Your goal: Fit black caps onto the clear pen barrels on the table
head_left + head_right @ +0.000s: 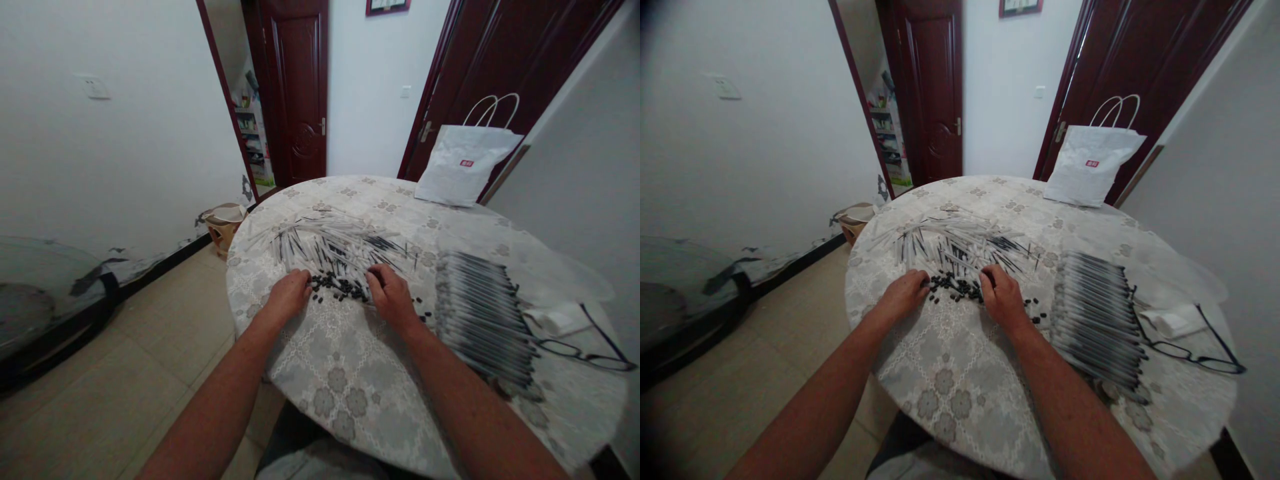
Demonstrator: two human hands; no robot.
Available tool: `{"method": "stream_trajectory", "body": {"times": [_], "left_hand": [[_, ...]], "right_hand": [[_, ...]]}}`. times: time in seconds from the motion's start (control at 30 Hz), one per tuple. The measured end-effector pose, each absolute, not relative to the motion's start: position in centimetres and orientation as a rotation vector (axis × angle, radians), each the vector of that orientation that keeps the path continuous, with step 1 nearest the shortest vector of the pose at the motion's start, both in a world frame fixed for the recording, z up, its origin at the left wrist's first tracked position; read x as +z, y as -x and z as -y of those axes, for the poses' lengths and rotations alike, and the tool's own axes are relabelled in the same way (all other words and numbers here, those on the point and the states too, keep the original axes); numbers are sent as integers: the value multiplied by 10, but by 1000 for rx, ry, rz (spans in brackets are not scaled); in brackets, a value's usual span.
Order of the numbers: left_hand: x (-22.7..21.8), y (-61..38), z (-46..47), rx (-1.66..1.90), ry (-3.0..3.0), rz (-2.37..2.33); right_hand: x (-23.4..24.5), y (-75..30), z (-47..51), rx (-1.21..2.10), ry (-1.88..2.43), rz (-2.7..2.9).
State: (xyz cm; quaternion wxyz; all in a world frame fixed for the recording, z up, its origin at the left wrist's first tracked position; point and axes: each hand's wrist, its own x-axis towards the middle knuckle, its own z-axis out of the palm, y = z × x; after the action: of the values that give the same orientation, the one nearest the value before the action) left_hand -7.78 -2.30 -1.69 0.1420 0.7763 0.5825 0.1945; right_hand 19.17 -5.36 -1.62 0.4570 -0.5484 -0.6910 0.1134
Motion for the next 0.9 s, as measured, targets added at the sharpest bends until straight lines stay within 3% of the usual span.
{"method": "stream_trajectory", "body": {"times": [0.17, 0.4, 0.9], "left_hand": [[-20, 74, 21, 654, -2222, -1714], [-20, 75, 7, 1113, -1683, -1453], [-6, 72, 10, 1292, -659, -866]], "right_hand": [[-17, -190, 54, 292, 1345, 1723], [-20, -189, 55, 303, 1353, 1764], [-15, -183, 61, 388, 1260, 1882]]}}
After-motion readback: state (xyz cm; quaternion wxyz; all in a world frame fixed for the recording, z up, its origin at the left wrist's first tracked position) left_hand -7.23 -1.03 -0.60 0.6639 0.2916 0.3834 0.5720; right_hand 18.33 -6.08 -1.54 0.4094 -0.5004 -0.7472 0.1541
